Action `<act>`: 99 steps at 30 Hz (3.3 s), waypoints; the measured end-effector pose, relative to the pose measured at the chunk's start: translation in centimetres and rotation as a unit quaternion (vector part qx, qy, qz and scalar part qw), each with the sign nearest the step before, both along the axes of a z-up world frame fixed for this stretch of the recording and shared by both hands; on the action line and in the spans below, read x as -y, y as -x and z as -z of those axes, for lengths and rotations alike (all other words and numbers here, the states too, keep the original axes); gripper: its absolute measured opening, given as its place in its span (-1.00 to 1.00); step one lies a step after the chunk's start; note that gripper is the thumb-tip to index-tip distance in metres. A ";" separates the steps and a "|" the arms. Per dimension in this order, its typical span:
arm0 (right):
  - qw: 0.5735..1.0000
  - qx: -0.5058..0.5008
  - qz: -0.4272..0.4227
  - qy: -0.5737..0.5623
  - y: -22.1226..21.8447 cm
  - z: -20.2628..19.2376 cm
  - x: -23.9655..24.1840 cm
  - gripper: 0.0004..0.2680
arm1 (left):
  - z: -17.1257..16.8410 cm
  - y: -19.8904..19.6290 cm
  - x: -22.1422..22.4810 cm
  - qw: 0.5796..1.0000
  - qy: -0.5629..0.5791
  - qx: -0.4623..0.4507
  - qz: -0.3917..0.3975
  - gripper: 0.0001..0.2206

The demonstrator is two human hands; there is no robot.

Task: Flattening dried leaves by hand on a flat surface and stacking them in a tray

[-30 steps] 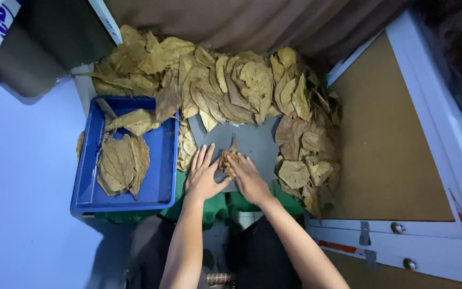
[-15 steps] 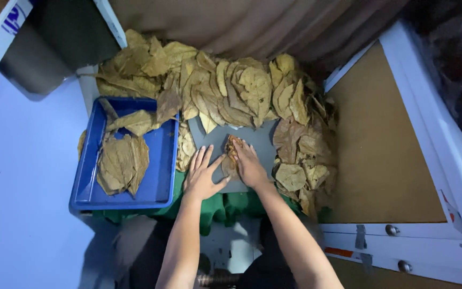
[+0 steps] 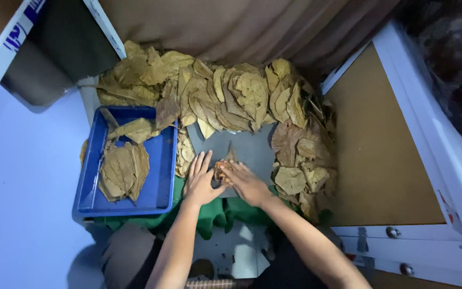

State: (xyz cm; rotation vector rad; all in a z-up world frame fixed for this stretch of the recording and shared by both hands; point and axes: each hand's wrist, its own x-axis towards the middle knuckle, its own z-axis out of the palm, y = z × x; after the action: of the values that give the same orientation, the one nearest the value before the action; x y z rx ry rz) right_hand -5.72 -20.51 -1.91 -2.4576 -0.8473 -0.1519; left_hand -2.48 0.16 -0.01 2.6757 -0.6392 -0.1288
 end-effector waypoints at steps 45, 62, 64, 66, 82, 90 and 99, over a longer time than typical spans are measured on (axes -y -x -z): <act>0.987 -0.039 0.157 -0.018 -5.3 1.4 1.9 -0.59 | -0.7 -3.4 -0.3 0.995 -0.015 -0.073 0.070 -0.29; 0.993 -0.016 0.120 -0.004 -4.7 -0.2 -0.1 -0.61 | -1.9 -3.9 -0.2 0.993 -0.027 -0.104 0.053 -0.25; 0.987 -0.016 0.158 0.007 -5.8 -0.7 1.0 -0.62 | -1.6 -4.1 -0.2 0.992 -0.023 -0.106 0.060 -0.24; 0.976 -0.042 0.215 -0.001 -6.2 -0.6 1.6 -0.62 | -1.2 -4.2 -0.2 0.993 -0.019 -0.093 0.068 -0.21; 0.989 -0.041 0.143 -0.019 -6.4 -0.7 -0.4 -0.53 | -1.5 -4.4 0.1 0.993 -0.061 -0.091 0.051 -0.22; 0.991 -0.070 0.096 -0.067 -1.9 -0.9 -1.5 -0.56 | -1.8 -4.0 0.4 0.990 -0.085 -0.102 0.043 -0.21; 0.991 -0.042 0.114 -0.058 -4.7 -0.5 -1.5 -0.44 | -1.7 -4.2 0.1 0.992 -0.045 -0.105 0.051 -0.28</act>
State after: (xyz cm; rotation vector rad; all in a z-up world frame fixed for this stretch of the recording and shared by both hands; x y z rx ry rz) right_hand -1.02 -19.03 -1.42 -2.4261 -0.5055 -0.1721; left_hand 1.71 0.08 1.67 2.6652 -0.7181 -0.4717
